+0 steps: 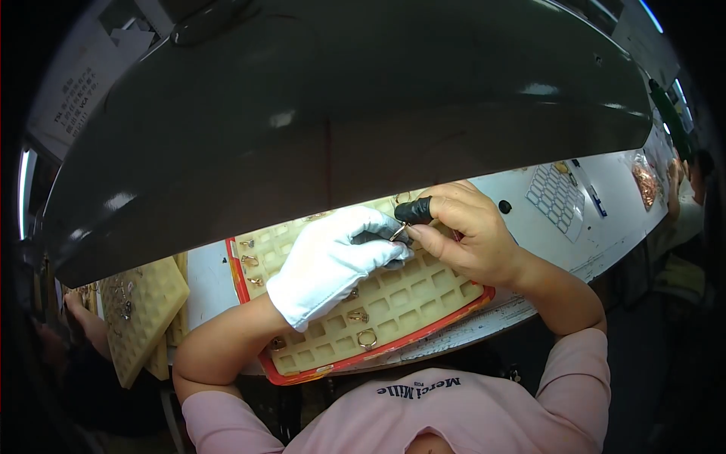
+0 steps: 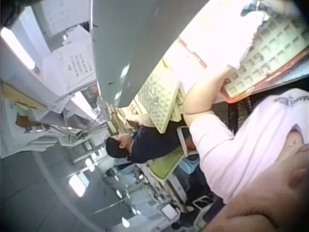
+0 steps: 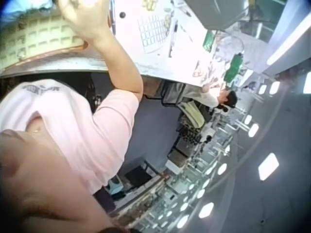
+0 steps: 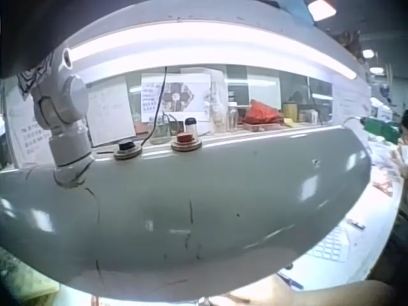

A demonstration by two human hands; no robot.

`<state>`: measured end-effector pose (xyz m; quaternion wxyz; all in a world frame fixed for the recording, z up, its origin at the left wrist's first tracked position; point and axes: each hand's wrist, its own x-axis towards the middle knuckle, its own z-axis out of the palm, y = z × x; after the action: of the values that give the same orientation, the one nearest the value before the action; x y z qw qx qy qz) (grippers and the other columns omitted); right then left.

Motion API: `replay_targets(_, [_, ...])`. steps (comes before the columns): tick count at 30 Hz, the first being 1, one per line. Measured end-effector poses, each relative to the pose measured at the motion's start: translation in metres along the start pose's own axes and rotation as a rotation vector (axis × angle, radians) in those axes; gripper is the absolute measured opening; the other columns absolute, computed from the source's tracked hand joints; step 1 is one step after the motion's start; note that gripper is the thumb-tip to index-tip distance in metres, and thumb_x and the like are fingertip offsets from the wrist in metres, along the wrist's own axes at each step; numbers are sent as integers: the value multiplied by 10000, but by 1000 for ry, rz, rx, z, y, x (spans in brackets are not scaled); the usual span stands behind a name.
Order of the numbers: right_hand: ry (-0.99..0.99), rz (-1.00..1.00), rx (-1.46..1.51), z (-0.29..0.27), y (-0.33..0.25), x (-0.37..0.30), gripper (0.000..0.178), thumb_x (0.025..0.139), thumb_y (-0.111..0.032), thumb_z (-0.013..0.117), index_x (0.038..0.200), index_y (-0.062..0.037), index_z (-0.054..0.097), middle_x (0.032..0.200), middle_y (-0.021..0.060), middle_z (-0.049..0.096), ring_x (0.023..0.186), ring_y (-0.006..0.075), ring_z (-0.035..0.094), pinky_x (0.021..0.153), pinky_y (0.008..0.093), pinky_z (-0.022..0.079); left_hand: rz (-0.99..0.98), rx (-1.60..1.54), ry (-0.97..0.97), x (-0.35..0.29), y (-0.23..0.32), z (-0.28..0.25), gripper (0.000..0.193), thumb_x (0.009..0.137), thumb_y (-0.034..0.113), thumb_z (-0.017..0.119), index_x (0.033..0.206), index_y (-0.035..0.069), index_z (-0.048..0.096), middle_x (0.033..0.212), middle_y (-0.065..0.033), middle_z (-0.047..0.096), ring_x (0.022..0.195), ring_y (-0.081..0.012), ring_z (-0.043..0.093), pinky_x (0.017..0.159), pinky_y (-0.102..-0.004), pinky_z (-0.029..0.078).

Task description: The person is inspecting and polishing small jewelry rings at a workbench using various tools.

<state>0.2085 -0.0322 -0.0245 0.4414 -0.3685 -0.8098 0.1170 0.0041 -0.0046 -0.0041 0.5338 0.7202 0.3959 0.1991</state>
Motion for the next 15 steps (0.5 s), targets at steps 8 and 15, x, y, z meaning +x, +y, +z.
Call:
replay_targets(8, [-7, 62, 53, 0, -1, 0, 120, 798, -75, 668, 753, -16, 574, 676, 70, 520, 627, 213, 502, 625, 332, 393, -152, -449, -36, -1, 15, 0, 208, 851, 102, 636, 983, -54, 592, 869, -133, 675, 777, -154, 653, 716, -267, 532])
replay_targets(15, [5, -24, -27, 0, 0, -1, 92, 780, -62, 679, 799, -17, 602, 742, 86, 572, 678, 235, 540, 637, 339, 413, -188, -191, -11, -1, 16, 0, 226, 845, 142, 654, 979, -39, 636, 849, -98, 682, 779, -129, 643, 722, -258, 513])
